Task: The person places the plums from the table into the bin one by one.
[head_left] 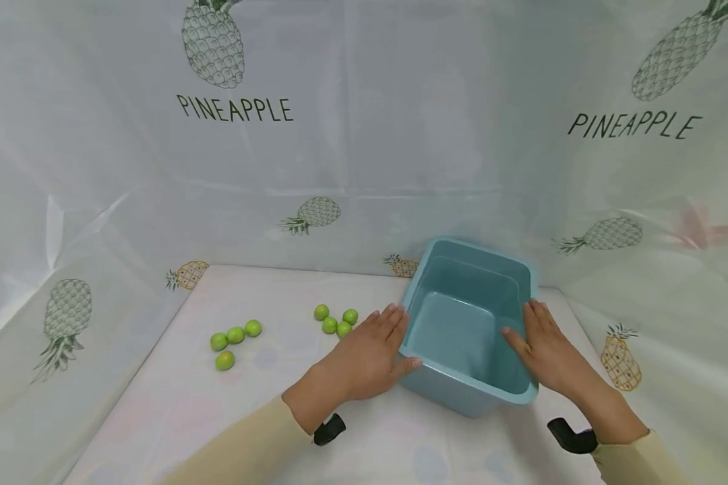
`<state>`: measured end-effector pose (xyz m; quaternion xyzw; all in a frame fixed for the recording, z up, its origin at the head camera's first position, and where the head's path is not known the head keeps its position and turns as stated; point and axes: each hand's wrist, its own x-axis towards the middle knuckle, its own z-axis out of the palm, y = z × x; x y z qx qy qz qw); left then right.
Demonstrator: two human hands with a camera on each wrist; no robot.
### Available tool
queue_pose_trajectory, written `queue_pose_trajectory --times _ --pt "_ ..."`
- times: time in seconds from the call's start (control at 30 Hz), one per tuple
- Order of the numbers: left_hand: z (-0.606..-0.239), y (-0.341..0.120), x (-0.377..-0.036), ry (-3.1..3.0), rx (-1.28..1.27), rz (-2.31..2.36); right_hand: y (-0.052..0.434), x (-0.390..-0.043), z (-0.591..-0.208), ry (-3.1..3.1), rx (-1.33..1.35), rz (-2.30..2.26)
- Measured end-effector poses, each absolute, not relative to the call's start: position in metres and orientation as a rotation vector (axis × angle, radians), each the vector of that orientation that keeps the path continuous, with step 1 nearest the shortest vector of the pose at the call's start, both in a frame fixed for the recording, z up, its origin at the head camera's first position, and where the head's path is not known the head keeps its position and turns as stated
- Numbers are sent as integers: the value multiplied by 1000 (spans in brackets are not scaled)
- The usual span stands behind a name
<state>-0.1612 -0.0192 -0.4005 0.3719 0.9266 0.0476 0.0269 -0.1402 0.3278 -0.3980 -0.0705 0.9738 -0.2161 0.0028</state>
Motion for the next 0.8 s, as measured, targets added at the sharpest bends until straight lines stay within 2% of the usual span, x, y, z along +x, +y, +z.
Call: queue_pose_trajectory --times 0.23,0.5,0.63,0.8 --pt "-409 -33 -125 2837 1252 279 332 -161 -398 3004 -316 -706" --pt "-413 -42 -99 2855 1335 293 321 -165 -400 2976 -356 -726" --pt "-413 -48 -98 2833 1284 327 311 -161 -402 2985 -360 -749" --pt "-408 -55 -116 2811 1134 397 297 -153 -403 2989 -355 -803"
